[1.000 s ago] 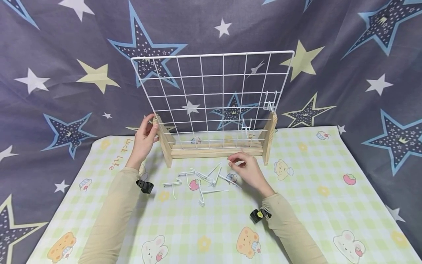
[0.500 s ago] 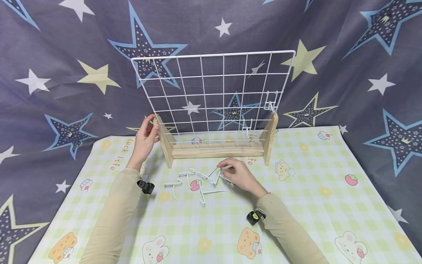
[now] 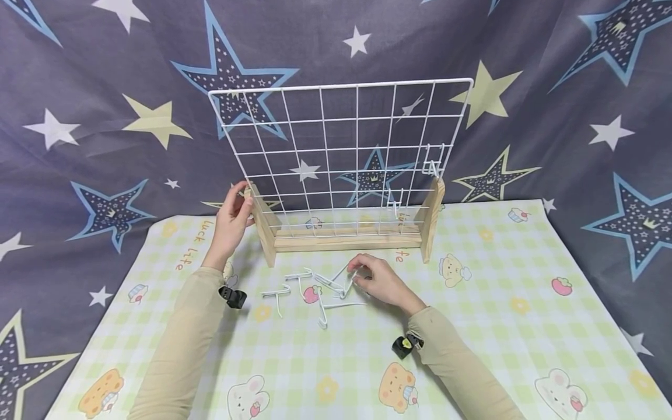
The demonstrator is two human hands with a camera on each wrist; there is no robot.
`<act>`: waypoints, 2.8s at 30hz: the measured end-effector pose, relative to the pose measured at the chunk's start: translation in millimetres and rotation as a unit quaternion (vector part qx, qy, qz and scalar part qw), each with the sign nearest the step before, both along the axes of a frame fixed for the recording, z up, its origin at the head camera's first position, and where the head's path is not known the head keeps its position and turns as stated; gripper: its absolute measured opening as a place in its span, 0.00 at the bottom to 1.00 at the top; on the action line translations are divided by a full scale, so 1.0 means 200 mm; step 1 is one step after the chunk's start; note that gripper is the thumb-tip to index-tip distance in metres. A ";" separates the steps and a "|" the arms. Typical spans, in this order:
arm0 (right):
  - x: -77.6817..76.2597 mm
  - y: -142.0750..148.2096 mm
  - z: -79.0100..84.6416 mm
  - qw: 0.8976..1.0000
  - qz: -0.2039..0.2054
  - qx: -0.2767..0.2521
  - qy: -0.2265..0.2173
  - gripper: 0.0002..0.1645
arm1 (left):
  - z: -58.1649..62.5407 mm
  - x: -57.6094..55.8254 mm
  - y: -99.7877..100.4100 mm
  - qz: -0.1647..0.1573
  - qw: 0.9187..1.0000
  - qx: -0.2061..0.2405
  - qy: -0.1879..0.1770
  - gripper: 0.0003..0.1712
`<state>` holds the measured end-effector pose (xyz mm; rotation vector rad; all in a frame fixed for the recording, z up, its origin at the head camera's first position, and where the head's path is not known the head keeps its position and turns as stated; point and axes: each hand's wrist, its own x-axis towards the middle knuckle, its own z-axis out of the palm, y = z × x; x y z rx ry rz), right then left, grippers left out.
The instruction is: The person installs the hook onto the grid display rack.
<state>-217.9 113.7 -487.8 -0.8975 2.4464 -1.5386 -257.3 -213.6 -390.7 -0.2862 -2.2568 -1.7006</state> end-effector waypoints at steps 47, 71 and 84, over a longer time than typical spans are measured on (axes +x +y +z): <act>0.06 0.05 0.04 0.999 0.021 0.024 0.035 0.06 | 0.01 0.01 0.00 -0.003 1.000 0.017 -0.019 0.25; 0.04 0.17 0.04 0.998 -0.043 0.006 0.037 0.09 | 0.01 0.01 0.01 -0.005 0.999 0.028 -0.026 0.25; 0.02 0.08 0.16 0.996 -0.063 -0.007 0.062 0.08 | 0.00 0.00 0.01 -0.003 0.999 0.021 -0.025 0.26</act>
